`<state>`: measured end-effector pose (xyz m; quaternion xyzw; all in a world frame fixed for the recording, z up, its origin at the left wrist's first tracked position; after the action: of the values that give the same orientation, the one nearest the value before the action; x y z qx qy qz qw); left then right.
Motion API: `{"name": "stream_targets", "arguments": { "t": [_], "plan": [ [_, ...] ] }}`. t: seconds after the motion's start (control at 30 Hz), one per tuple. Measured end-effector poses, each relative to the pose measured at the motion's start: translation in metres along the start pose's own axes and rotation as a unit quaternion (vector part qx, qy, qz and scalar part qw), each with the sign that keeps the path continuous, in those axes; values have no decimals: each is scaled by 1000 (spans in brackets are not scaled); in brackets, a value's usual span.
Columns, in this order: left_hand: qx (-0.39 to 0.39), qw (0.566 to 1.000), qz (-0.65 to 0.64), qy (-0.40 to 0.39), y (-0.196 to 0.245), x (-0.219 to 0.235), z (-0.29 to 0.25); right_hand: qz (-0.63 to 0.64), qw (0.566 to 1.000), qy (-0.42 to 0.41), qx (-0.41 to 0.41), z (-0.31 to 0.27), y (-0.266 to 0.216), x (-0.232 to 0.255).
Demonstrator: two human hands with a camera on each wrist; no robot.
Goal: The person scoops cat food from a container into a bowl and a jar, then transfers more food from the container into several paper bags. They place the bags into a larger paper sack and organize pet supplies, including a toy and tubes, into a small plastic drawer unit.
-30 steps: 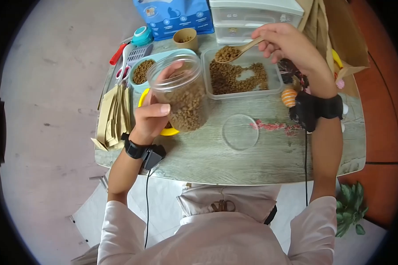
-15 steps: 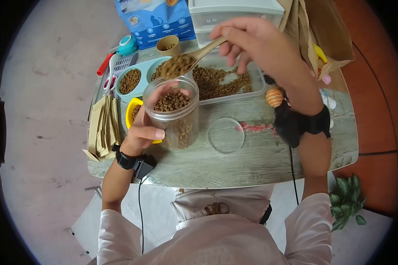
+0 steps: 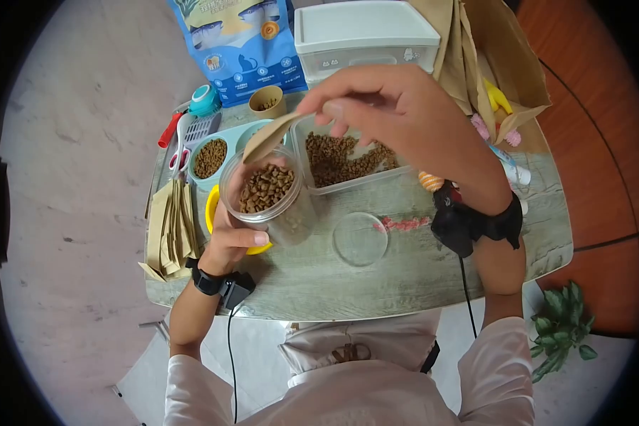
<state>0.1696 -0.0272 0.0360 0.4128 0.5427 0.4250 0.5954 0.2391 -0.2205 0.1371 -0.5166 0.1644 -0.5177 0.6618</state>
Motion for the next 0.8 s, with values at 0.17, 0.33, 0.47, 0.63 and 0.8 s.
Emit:
{"name": "stream_targets", "arguments": {
  "t": [0.17, 0.33, 0.47, 0.63, 0.8],
  "plan": [
    [-16, 999, -25, 30, 8, 1, -2, -55, 982, 173, -60, 9, 16, 46],
    [-89, 992, 88, 11, 7, 5, 1, -330, 934, 135, -19, 7, 61, 52],
    [79, 981, -171, 54, -9, 7, -7, -430, 899, 78, -3, 2, 81, 49],
    [20, 994, -104, 25, 5, 1, -8, -445, 894, 38, -39, -1, 94, 39],
    [2, 998, -55, 22, 5, 1, -6, -373, 922, -62, -79, 3, 104, 10]
  ]
}}
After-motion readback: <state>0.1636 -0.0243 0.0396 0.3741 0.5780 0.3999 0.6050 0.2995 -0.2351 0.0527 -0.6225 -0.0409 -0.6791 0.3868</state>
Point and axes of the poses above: each hand's wrist, its own z-axis towards the middle knuckle, its own x-axis out of the back of the hand, y = z × x, the point moved 6 cm from there along z, towards the middle knuckle, and after that the axes turned 11 degrees about y, right-handed, at the moved point
